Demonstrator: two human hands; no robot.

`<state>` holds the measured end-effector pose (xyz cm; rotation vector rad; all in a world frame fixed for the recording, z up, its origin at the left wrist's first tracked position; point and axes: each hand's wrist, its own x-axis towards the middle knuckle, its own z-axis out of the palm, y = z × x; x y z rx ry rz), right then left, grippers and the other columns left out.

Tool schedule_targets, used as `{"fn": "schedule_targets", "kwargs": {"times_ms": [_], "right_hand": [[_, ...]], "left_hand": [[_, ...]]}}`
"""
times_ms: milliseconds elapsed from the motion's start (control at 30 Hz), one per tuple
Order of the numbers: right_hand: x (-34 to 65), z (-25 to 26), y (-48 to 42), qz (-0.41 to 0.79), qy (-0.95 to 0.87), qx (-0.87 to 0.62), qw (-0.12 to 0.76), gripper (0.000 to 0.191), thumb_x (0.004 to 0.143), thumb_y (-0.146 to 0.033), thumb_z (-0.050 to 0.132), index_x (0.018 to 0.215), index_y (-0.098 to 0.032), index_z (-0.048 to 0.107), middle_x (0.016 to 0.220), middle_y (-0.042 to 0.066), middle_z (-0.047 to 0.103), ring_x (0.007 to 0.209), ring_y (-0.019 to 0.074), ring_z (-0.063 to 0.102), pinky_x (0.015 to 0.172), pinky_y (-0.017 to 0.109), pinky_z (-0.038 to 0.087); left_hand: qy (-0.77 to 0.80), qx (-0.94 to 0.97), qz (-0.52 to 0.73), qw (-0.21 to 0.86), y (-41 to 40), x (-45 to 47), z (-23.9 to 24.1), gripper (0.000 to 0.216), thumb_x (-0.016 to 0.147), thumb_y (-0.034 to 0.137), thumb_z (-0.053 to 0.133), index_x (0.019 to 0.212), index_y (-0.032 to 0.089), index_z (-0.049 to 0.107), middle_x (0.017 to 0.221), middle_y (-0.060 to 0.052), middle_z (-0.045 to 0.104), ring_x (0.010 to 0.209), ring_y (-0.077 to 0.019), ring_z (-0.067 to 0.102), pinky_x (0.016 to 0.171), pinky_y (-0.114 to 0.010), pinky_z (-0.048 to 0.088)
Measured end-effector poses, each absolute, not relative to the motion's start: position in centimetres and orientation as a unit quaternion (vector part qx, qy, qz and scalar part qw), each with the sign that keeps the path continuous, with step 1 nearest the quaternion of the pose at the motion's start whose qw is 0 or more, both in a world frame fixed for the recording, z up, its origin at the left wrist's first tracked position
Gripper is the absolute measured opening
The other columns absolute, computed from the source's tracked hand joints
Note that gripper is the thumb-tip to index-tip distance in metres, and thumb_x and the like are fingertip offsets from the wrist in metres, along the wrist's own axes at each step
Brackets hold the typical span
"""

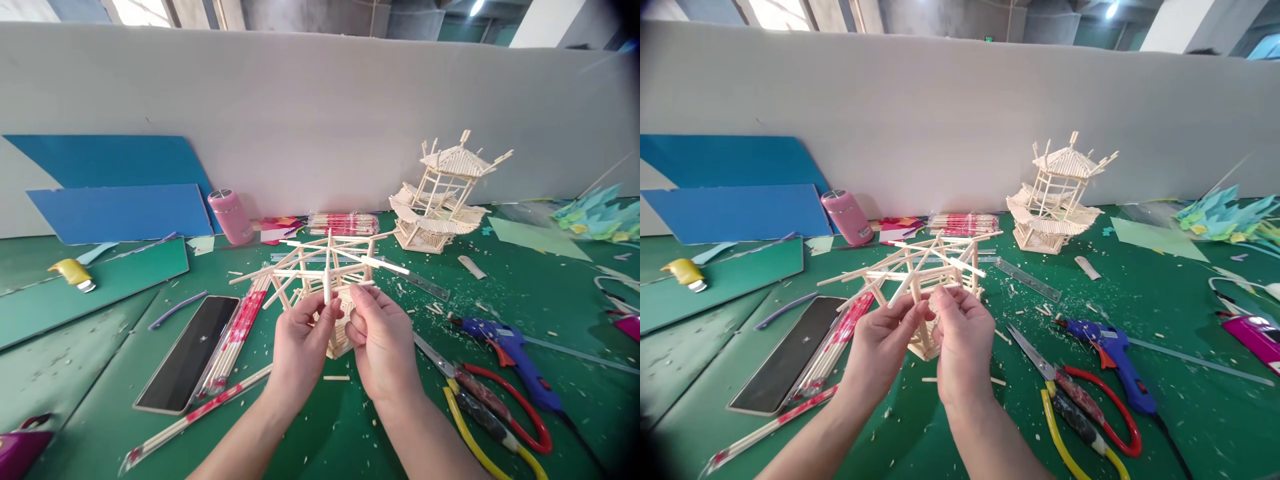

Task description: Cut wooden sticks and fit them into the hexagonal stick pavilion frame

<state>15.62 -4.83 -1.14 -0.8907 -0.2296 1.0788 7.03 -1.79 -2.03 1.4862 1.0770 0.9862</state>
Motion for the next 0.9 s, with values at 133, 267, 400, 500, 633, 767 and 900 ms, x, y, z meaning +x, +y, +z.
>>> {"fn": "schedule_targets", "kwargs": {"times_ms": [133, 267, 400, 500, 633, 767, 900], "right_hand": [[15.34, -1.07, -4.67, 0.489, -0.103, -0.418, 0.759, 0.019, 0.066, -0.026, 0.071, 0.06, -0.015, 0.057, 0.04, -0.012, 0.034, 0.037, 0.0014, 0.021, 0.036, 0.016, 0.018], [15.23, -1.02, -4.5, 0.487, -0.103, -0.423, 0.757, 0.02, 0.065, -0.027, 0.071, 0.061, -0.015, 0.056, 0.039, -0.012, 0.034, 0.037, 0.0018, 0.021, 0.036, 0.016, 0.018], [15.22, -1.06, -4.5, 0.484, -0.104, -0.43, 0.755, 0.02, 0.065, -0.028, 0.071, 0.061, -0.016, 0.056, 0.04, -0.012, 0.034, 0.037, 0.0023, 0.021, 0.036, 0.017, 0.018], [15.24, -1.11, -4.57, 0.484, -0.106, -0.431, 0.754, 0.02, 0.065, -0.028, 0.071, 0.061, -0.016, 0.056, 0.04, -0.012, 0.034, 0.037, 0.0025, 0.021, 0.036, 0.017, 0.018], [15.25, -1.09, -4.55, 0.488, -0.1, -0.429, 0.754, 0.02, 0.066, -0.026, 0.071, 0.06, -0.015, 0.055, 0.04, -0.012, 0.034, 0.037, 0.0022, 0.021, 0.036, 0.017, 0.018], [15.23, -1.08, -4.48, 0.488, -0.098, -0.426, 0.755, 0.021, 0.066, -0.027, 0.071, 0.059, -0.016, 0.055, 0.04, -0.012, 0.035, 0.037, 0.0022, 0.021, 0.036, 0.016, 0.018], [15.19, -1.12, -4.51, 0.481, -0.096, -0.431, 0.757, 0.021, 0.065, -0.028, 0.071, 0.057, -0.016, 0.055, 0.04, -0.011, 0.035, 0.037, 0.0026, 0.022, 0.036, 0.017, 0.019]], "left_hand": [[0.434, 0.616, 0.411, 0.513, -1.74, 6.94, -2.16, 0.025, 0.077, 0.033, 0.059, 0.092, 0.016, 0.07, 0.072, -0.003, 0.067, 0.07, -0.018, 0.057, 0.062, -0.025, 0.043], [0.429, 0.613, 0.416, 0.517, -1.71, 7.05, -2.2, 0.024, 0.077, 0.032, 0.059, 0.092, 0.016, 0.07, 0.08, -0.004, 0.071, 0.072, -0.0195, 0.06, 0.061, -0.026, 0.045], [0.436, 0.604, 0.418, 0.52, -1.74, 7.11, -1.98, 0.023, 0.075, 0.031, 0.06, 0.09, 0.016, 0.07, 0.079, -0.005, 0.072, 0.071, -0.02, 0.061, 0.059, -0.025, 0.046], [0.439, 0.596, 0.419, 0.527, -1.8, 7.12, -1.83, 0.023, 0.074, 0.03, 0.061, 0.089, 0.015, 0.071, 0.08, -0.005, 0.072, 0.069, -0.0197, 0.061, 0.057, -0.024, 0.045], [0.436, 0.592, 0.416, 0.535, -1.86, 7.21, -1.9, 0.024, 0.075, 0.03, 0.06, 0.091, 0.015, 0.07, 0.082, -0.005, 0.072, 0.073, -0.02, 0.061, 0.058, -0.024, 0.046], [0.431, 0.595, 0.412, 0.539, -1.92, 7.23, -2.11, 0.026, 0.076, 0.031, 0.059, 0.094, 0.015, 0.069, 0.082, -0.006, 0.071, 0.073, -0.0199, 0.06, 0.06, -0.026, 0.046], [0.424, 0.593, 0.414, 0.544, -1.95, 7.12, -2.19, 0.025, 0.076, 0.031, 0.059, 0.093, 0.015, 0.069, 0.081, -0.006, 0.071, 0.074, -0.0203, 0.06, 0.06, -0.026, 0.047]]}}
